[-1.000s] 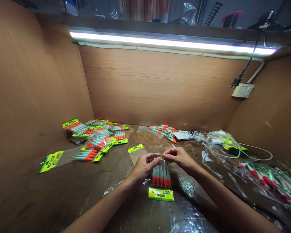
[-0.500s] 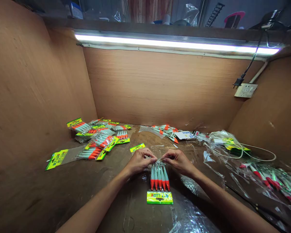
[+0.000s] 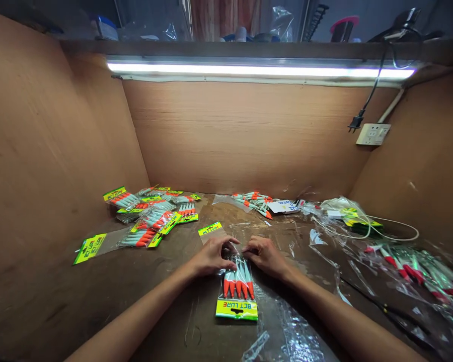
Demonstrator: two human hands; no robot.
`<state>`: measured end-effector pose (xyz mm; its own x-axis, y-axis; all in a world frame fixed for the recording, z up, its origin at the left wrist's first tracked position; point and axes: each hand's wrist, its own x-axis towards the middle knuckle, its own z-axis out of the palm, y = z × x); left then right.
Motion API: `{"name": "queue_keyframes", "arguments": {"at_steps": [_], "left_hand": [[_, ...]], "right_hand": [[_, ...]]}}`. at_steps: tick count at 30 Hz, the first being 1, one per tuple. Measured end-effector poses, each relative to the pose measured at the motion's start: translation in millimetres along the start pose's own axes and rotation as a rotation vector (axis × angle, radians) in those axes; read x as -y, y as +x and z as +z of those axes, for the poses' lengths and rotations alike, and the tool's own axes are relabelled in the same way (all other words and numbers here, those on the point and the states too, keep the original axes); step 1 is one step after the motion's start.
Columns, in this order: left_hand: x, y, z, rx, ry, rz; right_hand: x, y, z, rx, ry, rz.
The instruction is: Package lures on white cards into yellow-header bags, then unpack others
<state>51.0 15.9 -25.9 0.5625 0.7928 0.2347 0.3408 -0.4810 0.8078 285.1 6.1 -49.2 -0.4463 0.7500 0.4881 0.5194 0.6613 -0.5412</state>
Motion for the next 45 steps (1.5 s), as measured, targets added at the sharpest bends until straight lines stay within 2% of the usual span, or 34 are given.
{"name": "queue_keyframes", "arguments": {"at_steps": [5, 11, 15, 20, 25, 28, 29, 32, 33, 34, 37, 40, 42, 43, 45], "left_hand": [[-0.4, -16.6, 8.6, -0.106, 0.168, 0.045], [5.8, -31.6, 18.0, -0.142, 0.557, 0.213], [8.1, -40.6, 21.4, -0.077, 0.738, 0.314], [-7.8, -60.5, 10.4, 0.137, 0.844, 0.304], [-25.3, -81.0, -6.2, 0.322, 0.745, 0.221], [-24.0, -78.4, -10.5, 0.356, 0.639, 0.145], [-21.7, -74.0, -10.9, 0.312, 0.601, 0.11], [-13.3, -53.7, -8.3, 0.064, 0.535, -0.015], [-11.2, -46.1, -5.9, 0.014, 0.535, -0.042], [-10.0, -39.1, -2.7, 0.004, 0.541, -0.054], [-12.3, -25.6, 10.1, 0.094, 0.516, -0.018], [-20.5, -21.8, 15.4, 0.129, 0.313, -0.022], [-26.1, -19.9, 3.5, 0.102, 0.082, -0.114], [-28.4, -18.6, -8.8, 0.031, -0.049, -0.175], [-31.1, -16.6, -44.3, -0.223, -0.278, -0.273]], "right_hand": [[-1.2, -3.7, -4.2, 0.017, -0.019, -0.099], [-3.5, -8.9, -11.7, 0.124, -0.316, -0.344], [-3.4, -11.2, -13.4, 0.169, -0.41, -0.469], [2.9, -19.8, -25.4, 0.298, -0.547, -0.533], [8.6, -37.3, -46.4, 0.397, -0.562, -0.431], [6.1, -47.1, -53.8, 0.428, -0.484, -0.355], [4.8, -49.6, -54.7, 0.428, -0.452, -0.331], [1.7, -54.3, -54.0, 0.383, -0.359, -0.27], [1.1, -55.1, -53.0, 0.352, -0.326, -0.246], [0.5, -55.6, -52.0, 0.318, -0.293, -0.22], [-2.3, -56.9, -49.6, 0.232, -0.218, -0.16], [-8.7, -57.8, -49.0, 0.193, -0.186, -0.148], [-14.3, -57.7, -49.2, 0.175, -0.175, -0.132], [-16.9, -57.4, -49.5, 0.163, -0.168, -0.123], [-20.6, -57.1, -50.1, 0.138, -0.156, -0.107]]}}
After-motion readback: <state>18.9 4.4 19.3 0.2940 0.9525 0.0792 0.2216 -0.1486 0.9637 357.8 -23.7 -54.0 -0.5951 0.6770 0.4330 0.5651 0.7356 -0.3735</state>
